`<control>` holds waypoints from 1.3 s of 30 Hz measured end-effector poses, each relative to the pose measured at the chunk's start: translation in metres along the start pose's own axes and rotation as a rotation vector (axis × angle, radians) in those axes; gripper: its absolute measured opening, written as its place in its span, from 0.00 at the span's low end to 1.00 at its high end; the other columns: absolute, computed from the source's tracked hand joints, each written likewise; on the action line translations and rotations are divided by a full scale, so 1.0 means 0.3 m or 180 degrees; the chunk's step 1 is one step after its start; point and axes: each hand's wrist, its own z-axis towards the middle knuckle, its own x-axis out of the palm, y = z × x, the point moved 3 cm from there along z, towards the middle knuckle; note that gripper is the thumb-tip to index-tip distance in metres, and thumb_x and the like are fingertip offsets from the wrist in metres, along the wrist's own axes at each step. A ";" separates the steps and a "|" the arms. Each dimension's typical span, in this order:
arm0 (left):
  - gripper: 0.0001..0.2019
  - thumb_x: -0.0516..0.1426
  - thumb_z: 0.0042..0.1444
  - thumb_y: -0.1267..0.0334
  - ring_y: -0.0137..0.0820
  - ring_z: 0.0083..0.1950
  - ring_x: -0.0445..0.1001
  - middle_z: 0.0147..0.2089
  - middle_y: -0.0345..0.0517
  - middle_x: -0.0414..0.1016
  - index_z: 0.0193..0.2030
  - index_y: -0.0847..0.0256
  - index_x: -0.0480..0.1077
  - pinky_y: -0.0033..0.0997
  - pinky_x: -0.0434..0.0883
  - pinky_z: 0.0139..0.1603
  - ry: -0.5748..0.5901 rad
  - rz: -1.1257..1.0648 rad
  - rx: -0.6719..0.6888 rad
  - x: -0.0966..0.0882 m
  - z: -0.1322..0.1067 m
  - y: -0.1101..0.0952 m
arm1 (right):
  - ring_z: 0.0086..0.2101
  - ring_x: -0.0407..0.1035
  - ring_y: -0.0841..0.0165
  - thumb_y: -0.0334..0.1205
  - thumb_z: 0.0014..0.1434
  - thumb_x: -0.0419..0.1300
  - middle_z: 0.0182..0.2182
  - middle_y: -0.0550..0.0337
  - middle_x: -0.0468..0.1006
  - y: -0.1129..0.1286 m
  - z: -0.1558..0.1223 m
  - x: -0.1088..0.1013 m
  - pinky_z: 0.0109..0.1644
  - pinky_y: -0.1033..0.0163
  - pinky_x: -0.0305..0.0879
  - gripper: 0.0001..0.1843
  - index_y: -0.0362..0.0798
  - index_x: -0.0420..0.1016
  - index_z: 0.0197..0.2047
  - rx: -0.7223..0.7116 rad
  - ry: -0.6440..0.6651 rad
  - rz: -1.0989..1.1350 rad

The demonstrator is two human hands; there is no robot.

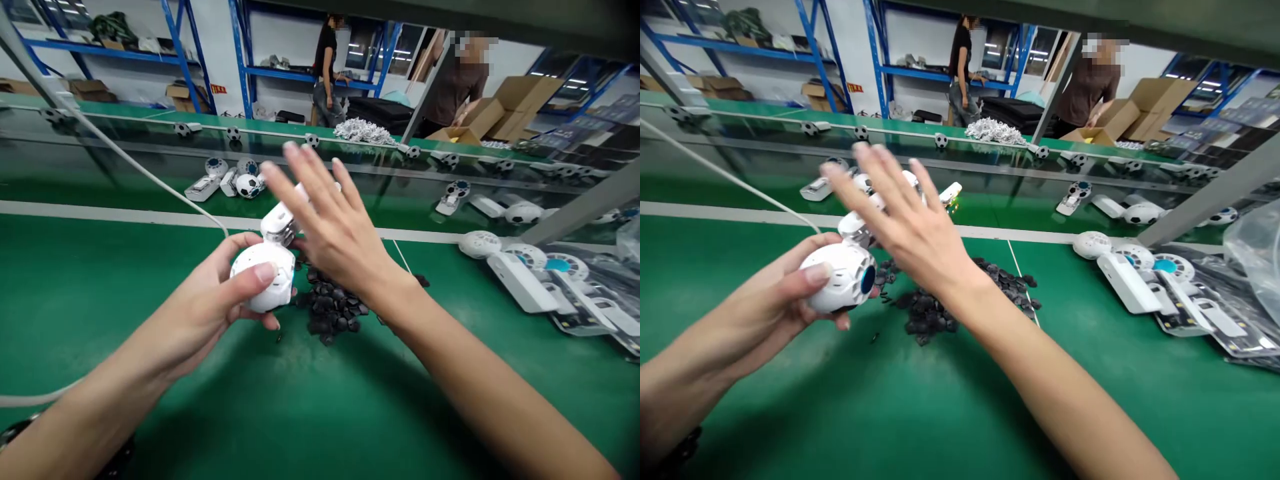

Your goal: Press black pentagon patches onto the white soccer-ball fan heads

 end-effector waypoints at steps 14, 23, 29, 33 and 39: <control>0.14 0.65 0.56 0.57 0.46 0.45 0.78 0.44 0.50 0.75 0.46 0.55 0.71 0.32 0.81 0.26 -0.0230 -0.0640 -0.0079 -0.094 0.064 0.069 | 0.34 0.69 0.66 0.27 0.56 0.69 0.33 0.58 0.78 -0.022 -0.148 0.163 0.33 0.65 0.57 0.08 0.46 0.75 0.31 0.0921 0.2867 0.2027; 0.10 0.64 0.59 0.54 0.38 0.42 0.74 0.45 0.46 0.74 0.45 0.54 0.76 0.35 0.84 0.32 -0.0421 -0.0146 -0.0090 -0.089 0.059 0.101 | 0.30 0.73 0.72 0.40 0.60 0.68 0.30 0.61 0.82 -0.008 -0.087 0.091 0.35 0.67 0.71 0.07 0.47 0.84 0.40 0.2091 0.1443 0.4496; 0.13 0.64 0.60 0.50 0.35 0.38 0.76 0.41 0.43 0.75 0.47 0.53 0.75 0.27 0.81 0.34 -0.0380 0.0165 0.0096 -0.090 0.045 0.101 | 0.27 0.73 0.75 0.32 0.49 0.76 0.26 0.65 0.80 0.060 -0.086 0.103 0.33 0.70 0.71 0.10 0.45 0.81 0.34 0.2763 0.1159 0.5148; 0.15 0.65 0.59 0.51 0.33 0.38 0.76 0.41 0.42 0.76 0.49 0.52 0.74 0.24 0.77 0.35 -0.0242 0.0313 0.0198 -0.100 0.036 0.105 | 0.27 0.73 0.74 0.34 0.48 0.77 0.28 0.64 0.80 0.071 -0.085 0.100 0.32 0.69 0.69 0.13 0.44 0.79 0.34 0.2869 0.1162 0.4970; 0.20 0.68 0.55 0.48 0.30 0.35 0.73 0.41 0.41 0.75 0.50 0.51 0.74 0.20 0.72 0.32 -0.0180 0.0826 0.0414 -0.093 0.029 0.095 | 0.27 0.72 0.74 0.36 0.46 0.78 0.25 0.66 0.77 0.073 -0.094 0.111 0.30 0.71 0.66 0.18 0.45 0.72 0.31 0.2917 0.1183 0.5004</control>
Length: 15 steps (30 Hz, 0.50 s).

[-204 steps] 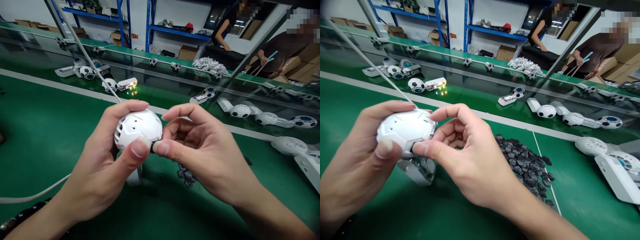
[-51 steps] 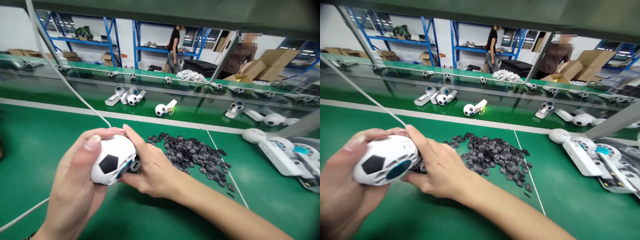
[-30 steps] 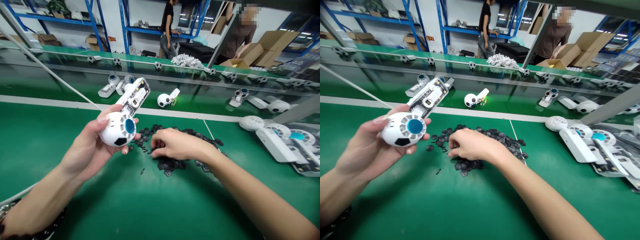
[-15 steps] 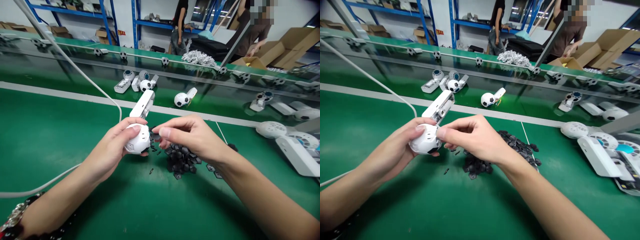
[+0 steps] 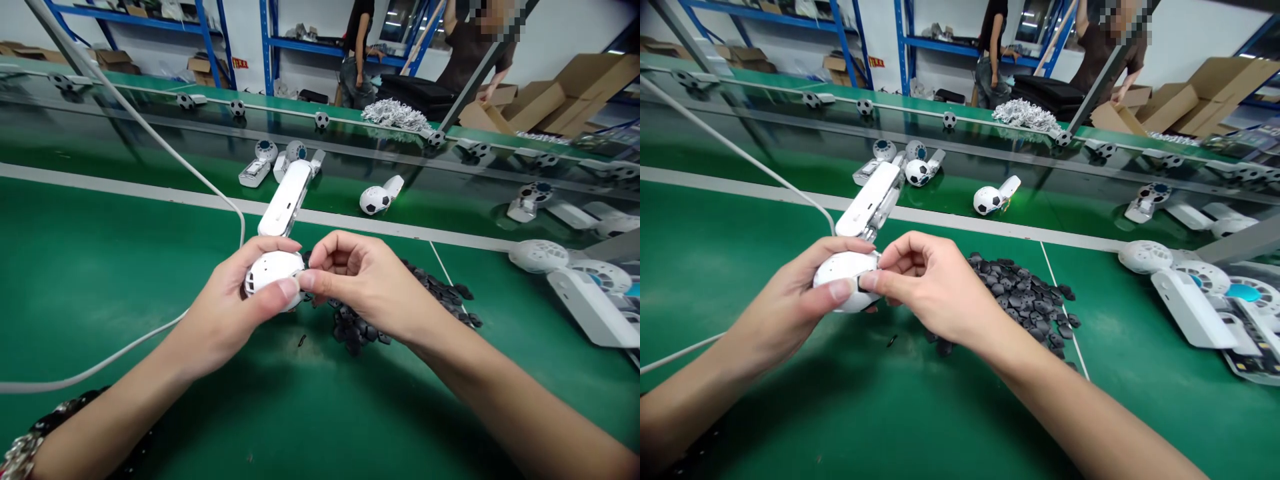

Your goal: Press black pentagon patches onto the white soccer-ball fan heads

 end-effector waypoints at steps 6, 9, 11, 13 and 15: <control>0.19 0.73 0.48 0.55 0.27 0.29 0.69 0.34 0.37 0.73 0.44 0.49 0.75 0.17 0.68 0.26 -0.0143 0.0083 -0.0059 0.004 -0.008 -0.017 | 0.35 0.72 0.73 0.42 0.45 0.80 0.33 0.65 0.77 -0.041 0.014 0.003 0.39 0.69 0.69 0.22 0.46 0.73 0.35 -0.0125 0.0015 0.0011; 0.18 0.72 0.50 0.53 0.29 0.31 0.72 0.36 0.38 0.75 0.45 0.48 0.75 0.19 0.71 0.29 -0.0254 0.0080 0.0089 -0.001 -0.013 -0.029 | 0.48 0.73 0.66 0.58 0.54 0.72 0.47 0.55 0.77 -0.061 0.013 0.002 0.48 0.64 0.73 0.30 0.48 0.72 0.51 -0.0087 -0.0080 0.0141; 0.17 0.71 0.51 0.51 0.29 0.30 0.72 0.37 0.38 0.75 0.45 0.48 0.75 0.20 0.70 0.28 -0.0321 0.0175 0.0139 -0.005 -0.017 -0.037 | 0.59 0.68 0.61 0.65 0.55 0.69 0.59 0.48 0.71 -0.071 0.010 0.010 0.55 0.58 0.73 0.43 0.50 0.63 0.64 -0.0030 0.0056 0.0191; 0.16 0.70 0.53 0.51 0.29 0.29 0.70 0.36 0.39 0.75 0.45 0.49 0.76 0.20 0.68 0.26 -0.0298 0.0250 0.0166 -0.006 -0.019 -0.043 | 0.64 0.63 0.57 0.63 0.52 0.72 0.66 0.45 0.64 -0.076 0.008 0.029 0.62 0.55 0.70 0.54 0.51 0.52 0.71 -0.0081 0.0395 0.0308; 0.14 0.69 0.54 0.51 0.30 0.30 0.70 0.38 0.41 0.76 0.45 0.49 0.76 0.21 0.69 0.27 -0.0217 0.0259 0.0173 -0.004 -0.022 -0.046 | 0.64 0.64 0.57 0.56 0.51 0.75 0.67 0.45 0.64 -0.077 0.008 0.049 0.66 0.53 0.68 0.57 0.52 0.48 0.74 -0.0144 0.0744 0.0596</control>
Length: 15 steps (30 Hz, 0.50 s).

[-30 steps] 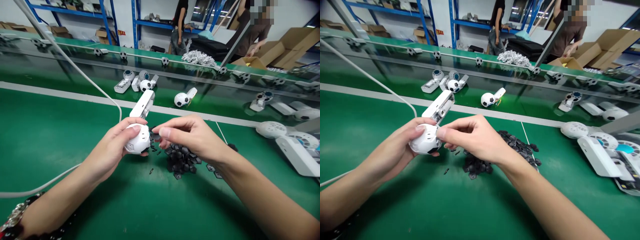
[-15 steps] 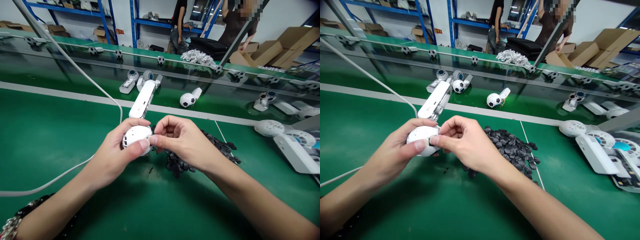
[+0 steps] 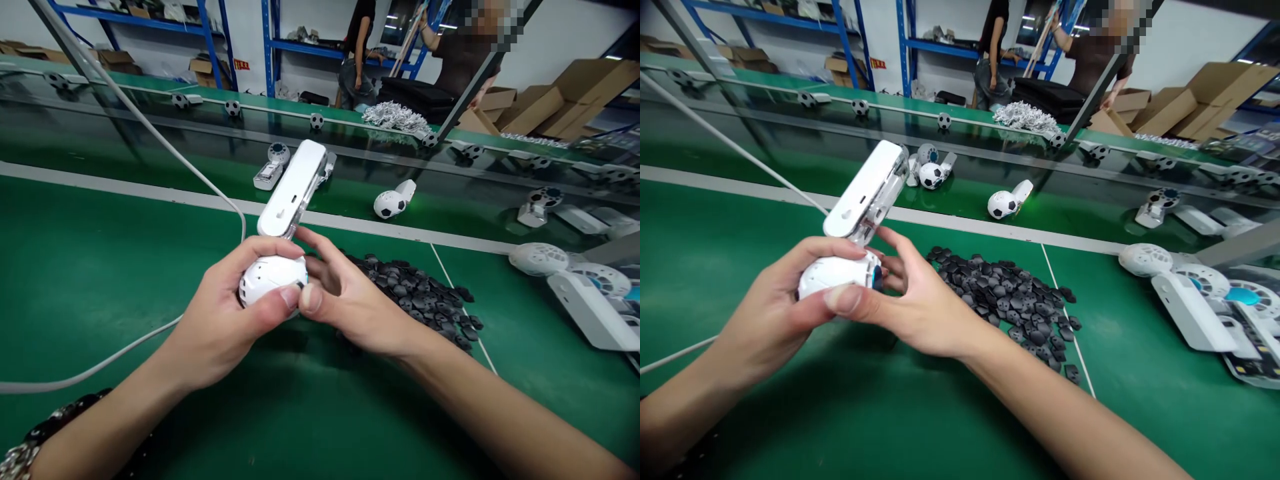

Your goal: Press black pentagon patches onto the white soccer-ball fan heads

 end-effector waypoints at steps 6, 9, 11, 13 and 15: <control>0.19 0.68 0.51 0.43 0.36 0.38 0.74 0.44 0.43 0.77 0.45 0.48 0.77 0.25 0.73 0.33 -0.0051 -0.0438 -0.0106 0.007 -0.018 0.012 | 0.60 0.70 0.57 0.50 0.54 0.75 0.67 0.53 0.67 0.006 -0.002 0.024 0.63 0.56 0.71 0.50 0.54 0.56 0.73 -0.0222 0.0010 -0.0040; 0.26 0.74 0.38 0.45 0.34 0.33 0.72 0.40 0.42 0.76 0.45 0.48 0.75 0.23 0.70 0.26 -0.0074 -0.0631 -0.0345 0.024 -0.033 0.017 | 0.59 0.71 0.57 0.49 0.56 0.73 0.64 0.55 0.70 0.015 -0.013 0.039 0.62 0.57 0.72 0.45 0.53 0.60 0.71 -0.0412 0.0019 -0.0314; 0.29 0.77 0.31 0.55 0.31 0.29 0.70 0.33 0.39 0.73 0.42 0.49 0.74 0.21 0.68 0.23 -0.0151 -0.0677 -0.0579 0.037 -0.044 0.016 | 0.61 0.69 0.58 0.47 0.58 0.72 0.65 0.54 0.70 0.016 -0.018 0.051 0.63 0.59 0.70 0.44 0.52 0.58 0.72 -0.0543 0.0008 -0.0446; 0.28 0.77 0.29 0.61 0.29 0.27 0.69 0.29 0.36 0.71 0.39 0.50 0.73 0.20 0.69 0.25 -0.0273 -0.0737 -0.0726 0.050 -0.055 0.009 | 0.63 0.66 0.59 0.46 0.60 0.69 0.67 0.51 0.66 0.016 -0.019 0.062 0.65 0.59 0.69 0.43 0.49 0.55 0.73 -0.0740 0.0010 -0.0547; 0.27 0.77 0.31 0.61 0.28 0.28 0.70 0.28 0.34 0.70 0.39 0.50 0.73 0.19 0.71 0.29 -0.0381 -0.0777 -0.0791 0.058 -0.067 -0.001 | 0.66 0.63 0.59 0.46 0.62 0.66 0.70 0.51 0.62 0.018 -0.018 0.070 0.68 0.57 0.65 0.42 0.47 0.54 0.73 -0.0911 0.0008 -0.0730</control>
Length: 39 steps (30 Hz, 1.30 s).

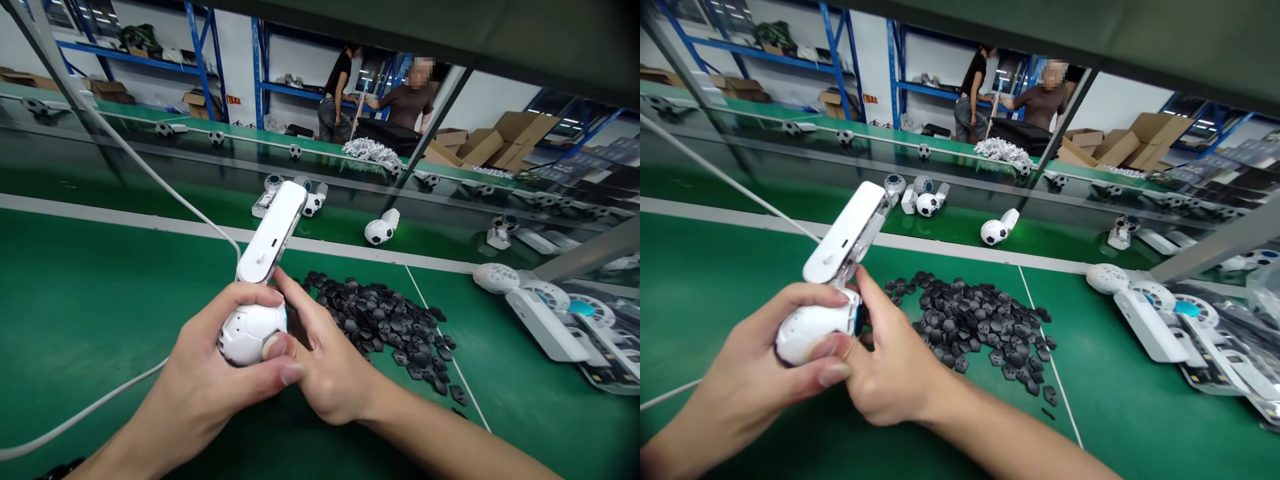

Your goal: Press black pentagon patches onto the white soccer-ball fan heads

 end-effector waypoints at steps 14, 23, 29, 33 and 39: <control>0.21 0.75 0.42 0.47 0.27 0.30 0.70 0.34 0.37 0.74 0.40 0.49 0.77 0.16 0.72 0.29 -0.0007 0.0297 0.0646 -0.011 0.004 -0.018 | 0.63 0.65 0.59 0.51 0.67 0.59 0.68 0.53 0.66 0.016 0.012 -0.038 0.69 0.54 0.63 0.36 0.49 0.55 0.73 0.0079 0.0145 -0.0967; 0.38 0.71 0.51 0.54 0.44 0.49 0.75 0.58 0.46 0.72 0.67 0.40 0.62 0.35 0.85 0.32 0.0324 -0.0585 0.0281 -0.057 0.077 -0.035 | 0.38 0.73 0.61 0.37 0.66 0.60 0.38 0.54 0.82 0.016 0.024 -0.264 0.40 0.59 0.64 0.08 0.47 0.80 0.38 0.1243 0.0254 -0.3220; 0.25 0.72 0.51 0.61 0.44 0.56 0.74 0.57 0.46 0.73 0.54 0.51 0.70 0.41 0.86 0.47 0.0665 -0.1033 -0.0142 -0.050 0.080 0.001 | 0.38 0.70 0.61 0.29 0.54 0.69 0.35 0.55 0.78 -0.001 -0.006 -0.252 0.36 0.62 0.59 0.06 0.47 0.77 0.29 0.1394 0.0561 -0.3555; 0.28 0.72 0.52 0.62 0.41 0.52 0.75 0.53 0.45 0.73 0.57 0.49 0.68 0.42 0.86 0.43 0.0959 -0.0824 -0.0286 -0.043 0.074 0.016 | 0.31 0.71 0.68 0.31 0.63 0.64 0.31 0.62 0.80 0.037 0.015 -0.228 0.33 0.65 0.63 0.05 0.47 0.78 0.34 0.1091 0.0277 -0.3306; 0.29 0.74 0.50 0.58 0.33 0.47 0.73 0.49 0.44 0.73 0.57 0.52 0.70 0.29 0.81 0.47 0.1149 -0.0547 -0.0353 -0.035 0.070 0.042 | 0.36 0.78 0.69 0.24 0.63 0.63 0.36 0.58 0.85 0.126 -0.006 -0.125 0.40 0.65 0.74 0.06 0.43 0.80 0.39 -0.1995 -0.0664 -0.2932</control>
